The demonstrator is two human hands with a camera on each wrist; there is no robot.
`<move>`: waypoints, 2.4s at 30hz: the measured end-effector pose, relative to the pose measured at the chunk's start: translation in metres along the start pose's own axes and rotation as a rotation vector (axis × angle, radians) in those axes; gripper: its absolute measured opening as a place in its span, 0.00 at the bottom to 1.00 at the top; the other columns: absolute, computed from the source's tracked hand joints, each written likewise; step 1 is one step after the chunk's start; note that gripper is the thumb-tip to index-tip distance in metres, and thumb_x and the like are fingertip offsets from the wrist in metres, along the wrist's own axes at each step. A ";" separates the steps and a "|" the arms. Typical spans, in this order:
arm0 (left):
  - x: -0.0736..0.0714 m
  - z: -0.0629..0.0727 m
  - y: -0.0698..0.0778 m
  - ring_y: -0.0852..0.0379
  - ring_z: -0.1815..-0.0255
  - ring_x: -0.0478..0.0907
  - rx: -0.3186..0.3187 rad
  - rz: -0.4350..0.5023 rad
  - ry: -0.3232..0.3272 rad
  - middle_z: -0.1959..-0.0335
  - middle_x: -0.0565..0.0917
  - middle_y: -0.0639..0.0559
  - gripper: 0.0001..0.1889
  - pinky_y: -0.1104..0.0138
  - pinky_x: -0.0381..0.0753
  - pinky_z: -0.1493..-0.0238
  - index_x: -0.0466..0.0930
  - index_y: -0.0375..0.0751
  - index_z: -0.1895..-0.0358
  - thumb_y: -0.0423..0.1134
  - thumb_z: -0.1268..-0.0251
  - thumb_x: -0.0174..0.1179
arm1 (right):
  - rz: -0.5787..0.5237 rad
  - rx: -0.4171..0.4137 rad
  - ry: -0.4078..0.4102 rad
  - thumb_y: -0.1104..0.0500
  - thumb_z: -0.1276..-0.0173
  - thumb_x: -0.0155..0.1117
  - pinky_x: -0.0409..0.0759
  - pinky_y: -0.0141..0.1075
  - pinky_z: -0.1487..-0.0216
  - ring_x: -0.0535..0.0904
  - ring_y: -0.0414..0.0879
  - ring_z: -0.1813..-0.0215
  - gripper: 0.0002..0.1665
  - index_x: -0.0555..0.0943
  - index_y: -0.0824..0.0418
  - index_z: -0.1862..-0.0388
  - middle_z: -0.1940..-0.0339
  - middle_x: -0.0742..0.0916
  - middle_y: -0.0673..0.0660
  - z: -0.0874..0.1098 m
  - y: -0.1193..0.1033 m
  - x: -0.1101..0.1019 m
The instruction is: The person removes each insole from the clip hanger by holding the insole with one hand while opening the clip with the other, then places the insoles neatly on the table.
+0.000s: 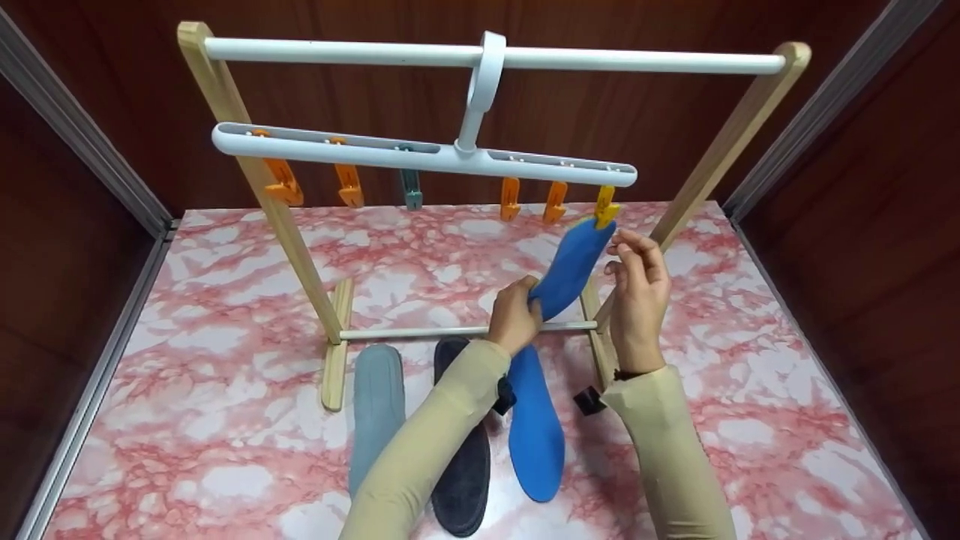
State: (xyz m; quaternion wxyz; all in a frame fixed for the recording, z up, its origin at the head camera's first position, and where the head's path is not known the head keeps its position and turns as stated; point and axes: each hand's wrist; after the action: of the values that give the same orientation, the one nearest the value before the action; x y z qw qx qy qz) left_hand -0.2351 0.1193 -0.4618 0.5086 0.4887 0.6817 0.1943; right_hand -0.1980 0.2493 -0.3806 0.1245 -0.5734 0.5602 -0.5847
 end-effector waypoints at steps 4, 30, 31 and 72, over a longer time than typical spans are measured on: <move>-0.001 0.003 0.001 0.47 0.64 0.82 0.000 0.015 -0.020 0.68 0.84 0.40 0.06 0.57 0.79 0.59 0.78 0.33 0.65 0.23 0.44 0.55 | 0.042 -0.037 -0.007 0.69 0.31 0.54 0.73 0.29 0.63 0.76 0.45 0.58 0.08 0.80 0.64 0.57 0.59 0.82 0.58 -0.004 -0.006 -0.001; -0.005 0.020 0.021 0.44 0.54 0.82 0.061 -0.020 -0.135 0.58 0.84 0.39 0.11 0.58 0.79 0.50 0.79 0.31 0.53 0.26 0.39 0.55 | 0.387 -0.022 -0.238 0.60 0.30 0.58 0.64 0.40 0.30 0.73 0.49 0.38 0.22 0.75 0.67 0.39 0.44 0.82 0.53 -0.028 -0.038 0.004; -0.005 0.020 0.022 0.44 0.53 0.82 0.060 -0.023 -0.143 0.57 0.84 0.39 0.12 0.58 0.79 0.49 0.78 0.31 0.52 0.26 0.39 0.55 | 0.390 -0.016 -0.240 0.60 0.30 0.58 0.63 0.41 0.30 0.73 0.49 0.38 0.23 0.75 0.67 0.39 0.45 0.81 0.53 -0.028 -0.039 0.004; -0.013 0.026 0.041 0.49 0.56 0.81 0.130 0.056 -0.177 0.61 0.83 0.43 0.07 0.63 0.77 0.50 0.79 0.33 0.57 0.30 0.36 0.56 | 0.065 -0.081 -0.192 0.62 0.35 0.65 0.76 0.39 0.40 0.85 0.52 0.55 0.16 0.81 0.69 0.50 0.55 0.86 0.65 -0.034 -0.059 0.016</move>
State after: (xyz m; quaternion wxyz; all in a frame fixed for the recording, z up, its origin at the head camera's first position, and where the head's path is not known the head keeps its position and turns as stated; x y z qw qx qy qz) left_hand -0.1927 0.1206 -0.4352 0.5282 0.5549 0.6314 0.1199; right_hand -0.2013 0.2747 -0.3154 0.1732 -0.6129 0.5870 -0.4997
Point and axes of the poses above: each hand's wrist, its own z-axis away from the middle knuckle, its own x-axis out of the palm, y = z × x
